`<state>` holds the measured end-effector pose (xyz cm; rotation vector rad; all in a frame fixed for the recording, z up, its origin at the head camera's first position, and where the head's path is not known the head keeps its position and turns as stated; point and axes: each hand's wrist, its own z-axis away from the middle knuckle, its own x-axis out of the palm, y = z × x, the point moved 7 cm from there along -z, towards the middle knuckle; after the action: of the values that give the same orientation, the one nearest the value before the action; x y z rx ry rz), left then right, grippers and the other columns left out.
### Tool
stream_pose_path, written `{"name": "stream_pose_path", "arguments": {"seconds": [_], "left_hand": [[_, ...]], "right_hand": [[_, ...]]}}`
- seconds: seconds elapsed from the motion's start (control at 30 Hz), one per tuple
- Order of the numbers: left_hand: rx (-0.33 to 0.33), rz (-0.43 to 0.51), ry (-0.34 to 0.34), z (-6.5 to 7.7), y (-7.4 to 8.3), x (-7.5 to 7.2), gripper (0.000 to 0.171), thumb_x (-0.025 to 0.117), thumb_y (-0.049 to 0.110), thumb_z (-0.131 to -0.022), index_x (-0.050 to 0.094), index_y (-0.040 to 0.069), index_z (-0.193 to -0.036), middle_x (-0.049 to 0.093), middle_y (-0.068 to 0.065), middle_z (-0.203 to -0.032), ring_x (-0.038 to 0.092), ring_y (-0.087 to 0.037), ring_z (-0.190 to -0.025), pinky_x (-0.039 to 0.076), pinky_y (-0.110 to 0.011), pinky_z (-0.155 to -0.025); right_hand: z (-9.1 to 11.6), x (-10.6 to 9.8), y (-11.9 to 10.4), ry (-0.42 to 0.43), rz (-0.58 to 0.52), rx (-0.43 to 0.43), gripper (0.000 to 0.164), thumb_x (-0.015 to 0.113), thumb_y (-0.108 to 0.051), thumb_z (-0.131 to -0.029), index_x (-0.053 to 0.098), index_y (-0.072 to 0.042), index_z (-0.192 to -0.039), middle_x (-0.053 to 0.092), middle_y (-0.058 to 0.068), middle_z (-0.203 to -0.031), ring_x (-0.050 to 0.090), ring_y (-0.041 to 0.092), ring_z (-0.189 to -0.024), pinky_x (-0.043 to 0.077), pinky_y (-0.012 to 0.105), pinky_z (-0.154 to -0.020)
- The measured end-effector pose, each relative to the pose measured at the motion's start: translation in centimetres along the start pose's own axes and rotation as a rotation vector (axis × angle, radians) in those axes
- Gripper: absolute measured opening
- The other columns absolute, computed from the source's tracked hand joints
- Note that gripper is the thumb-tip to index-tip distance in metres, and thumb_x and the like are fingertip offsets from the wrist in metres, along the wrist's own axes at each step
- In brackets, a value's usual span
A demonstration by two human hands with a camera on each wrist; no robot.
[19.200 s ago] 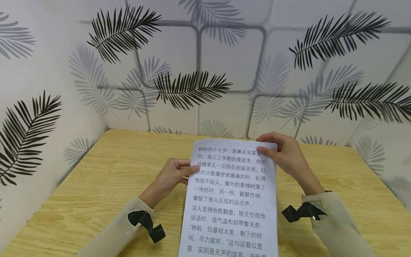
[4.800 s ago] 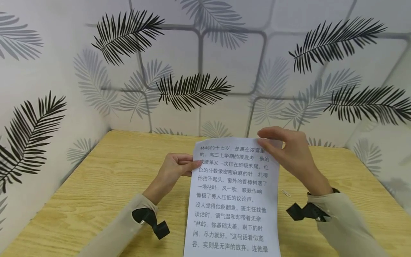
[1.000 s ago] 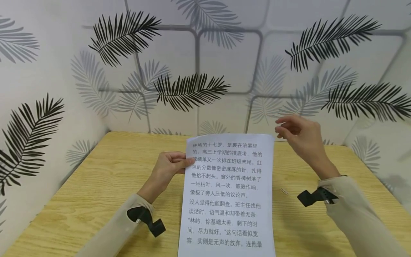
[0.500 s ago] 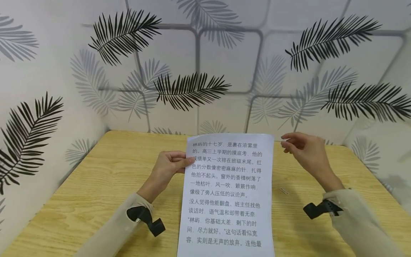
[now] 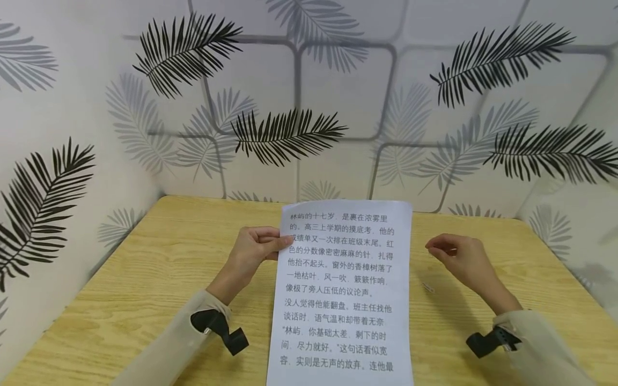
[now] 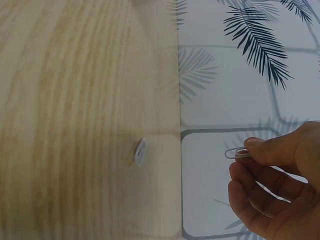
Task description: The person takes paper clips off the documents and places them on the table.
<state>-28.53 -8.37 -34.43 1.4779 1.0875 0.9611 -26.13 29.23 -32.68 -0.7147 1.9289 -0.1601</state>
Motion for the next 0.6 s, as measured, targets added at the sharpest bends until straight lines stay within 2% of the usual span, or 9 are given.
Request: {"name": "stream_pose_path", "arguments": {"seconds": [0.17,0.43,0.6], "left_hand": [[-0.001,-0.002,-0.004,0.0,0.0,0.0,0.026,0.071,0.005,-0.087,0.067,-0.012,-0.108,0.073,-0.015,-0.091,0.072,-0.023,-0.079,0.058,-0.034,-0.073],[-0.011,0.011,-0.002,0.0,0.0,0.0,0.026,0.071,0.004,-0.087,0.067,-0.012,-0.107,0.073,-0.016,-0.091,0.072,-0.024,-0.078,0.058,-0.035,-0.074],[-0.011,0.018,-0.007,0.0,0.0,0.0,0.026,0.071,0.003,-0.086,0.067,-0.013,-0.106,0.073,-0.016,-0.091,0.072,-0.024,-0.078,0.058,-0.035,-0.074]], "right_hand": [[1.0,1.2,1.3,-0.064,-0.013,0.027,0.005,0.069,-0.001,-0.087,0.072,-0.001,-0.092,0.071,0.01,-0.086,0.069,0.028,-0.076,0.058,0.032,-0.064],[2.0,2.7,2.7,-0.206,-0.039,0.126,0.007,0.069,-0.003,-0.087,0.072,-0.002,-0.094,0.071,0.007,-0.086,0.067,0.021,-0.077,0.052,0.024,-0.06],[2.2,3.1,2.7,-0.226,-0.024,0.121,0.009,0.07,0.0,-0.084,0.071,-0.004,-0.091,0.07,0.005,-0.085,0.066,0.019,-0.076,0.051,0.024,-0.061]]}}
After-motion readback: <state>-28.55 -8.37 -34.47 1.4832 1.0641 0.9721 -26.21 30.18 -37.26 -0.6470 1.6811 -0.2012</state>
